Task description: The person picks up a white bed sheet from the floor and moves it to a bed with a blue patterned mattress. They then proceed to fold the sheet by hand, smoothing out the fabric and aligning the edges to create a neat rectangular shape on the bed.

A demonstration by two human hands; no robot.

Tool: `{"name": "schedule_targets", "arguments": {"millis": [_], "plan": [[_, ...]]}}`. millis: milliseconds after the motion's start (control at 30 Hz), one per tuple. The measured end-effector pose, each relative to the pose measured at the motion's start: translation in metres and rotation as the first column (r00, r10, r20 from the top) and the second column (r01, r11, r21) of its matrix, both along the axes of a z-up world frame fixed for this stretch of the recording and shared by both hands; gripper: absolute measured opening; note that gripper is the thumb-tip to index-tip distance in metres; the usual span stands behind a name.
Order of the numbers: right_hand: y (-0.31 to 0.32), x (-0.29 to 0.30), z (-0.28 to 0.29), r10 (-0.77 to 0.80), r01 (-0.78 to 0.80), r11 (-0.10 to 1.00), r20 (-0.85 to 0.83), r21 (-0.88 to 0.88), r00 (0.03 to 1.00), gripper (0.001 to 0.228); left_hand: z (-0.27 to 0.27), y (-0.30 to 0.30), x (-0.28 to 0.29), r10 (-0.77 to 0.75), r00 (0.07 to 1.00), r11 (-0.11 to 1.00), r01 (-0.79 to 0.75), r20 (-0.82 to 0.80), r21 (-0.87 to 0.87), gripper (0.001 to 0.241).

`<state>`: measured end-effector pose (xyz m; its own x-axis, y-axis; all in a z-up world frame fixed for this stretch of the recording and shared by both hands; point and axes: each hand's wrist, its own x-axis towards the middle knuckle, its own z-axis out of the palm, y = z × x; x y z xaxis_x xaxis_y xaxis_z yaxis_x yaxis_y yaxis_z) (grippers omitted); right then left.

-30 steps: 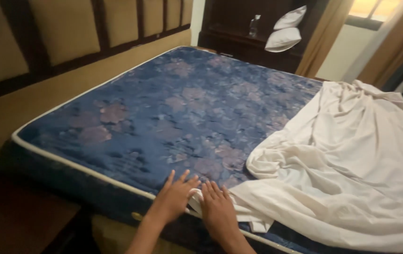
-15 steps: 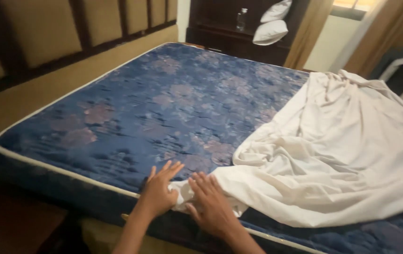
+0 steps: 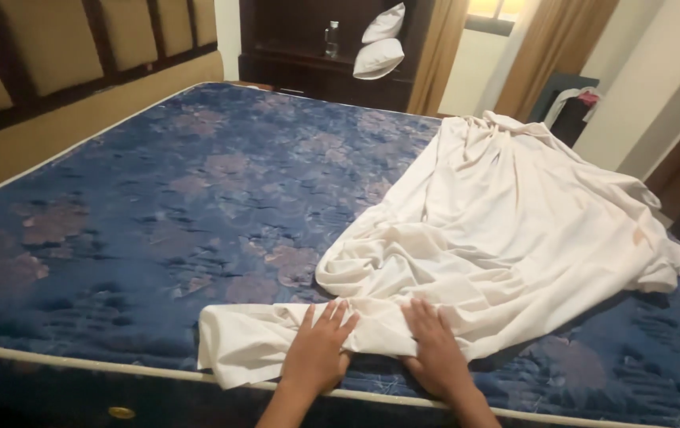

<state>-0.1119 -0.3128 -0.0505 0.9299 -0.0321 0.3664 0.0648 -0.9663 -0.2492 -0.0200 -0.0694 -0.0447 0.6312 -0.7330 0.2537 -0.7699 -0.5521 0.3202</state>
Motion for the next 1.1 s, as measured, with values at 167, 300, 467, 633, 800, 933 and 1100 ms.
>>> {"name": "schedule_targets", "arguments": {"millis": [167, 300, 467, 633, 800, 933, 1100], "plan": [[0.006, 0.002, 0.001, 0.039, -0.039, 0.999, -0.027, -0.022, 0.999, 0.087, -0.015, -0.002, 0.004, 0.026, 1.0, 0.995, -0.024, 0.018, -0.095, 0.063], [0.008, -0.005, -0.002, 0.034, -0.034, 0.999, -0.057, -0.002, 0.998, 0.088, -0.027, 0.0, -0.002, 0.022, 0.999, 0.976, -0.014, 0.037, -0.216, 0.059], [0.009, -0.029, -0.022, 0.056, -0.064, 0.995, 0.102, 0.077, 0.993, 0.066, -0.055, 0.007, -0.03, 0.035, 0.998, 0.952, -0.015, 0.06, -0.305, 0.053], [-0.009, -0.057, -0.093, 0.146, -0.153, 0.987, 0.139, 0.044, 0.979, 0.06, -0.146, 0.016, -0.048, -0.039, 0.945, 0.923, 0.158, 0.324, -0.35, 0.052], [-0.02, -0.069, -0.135, 0.094, -0.099, 0.995, 0.198, 0.014, 0.976, 0.055, -0.198, 0.025, -0.045, -0.043, 0.936, 0.923, 0.171, 0.348, -0.344, 0.054], [-0.092, -0.041, -0.259, 0.424, -0.31, 0.837, 0.175, -0.45, 0.889, 0.071, -0.295, -0.02, -0.017, 0.185, 0.435, 0.971, 0.058, 0.881, -0.233, 0.046], [-0.091, -0.041, -0.222, 0.326, -0.314, 0.852, -0.045, -0.419, 0.944, 0.062, -0.282, -0.009, -0.037, 0.08, 0.641, 0.974, 0.111, 0.763, -0.196, 0.039]]}}
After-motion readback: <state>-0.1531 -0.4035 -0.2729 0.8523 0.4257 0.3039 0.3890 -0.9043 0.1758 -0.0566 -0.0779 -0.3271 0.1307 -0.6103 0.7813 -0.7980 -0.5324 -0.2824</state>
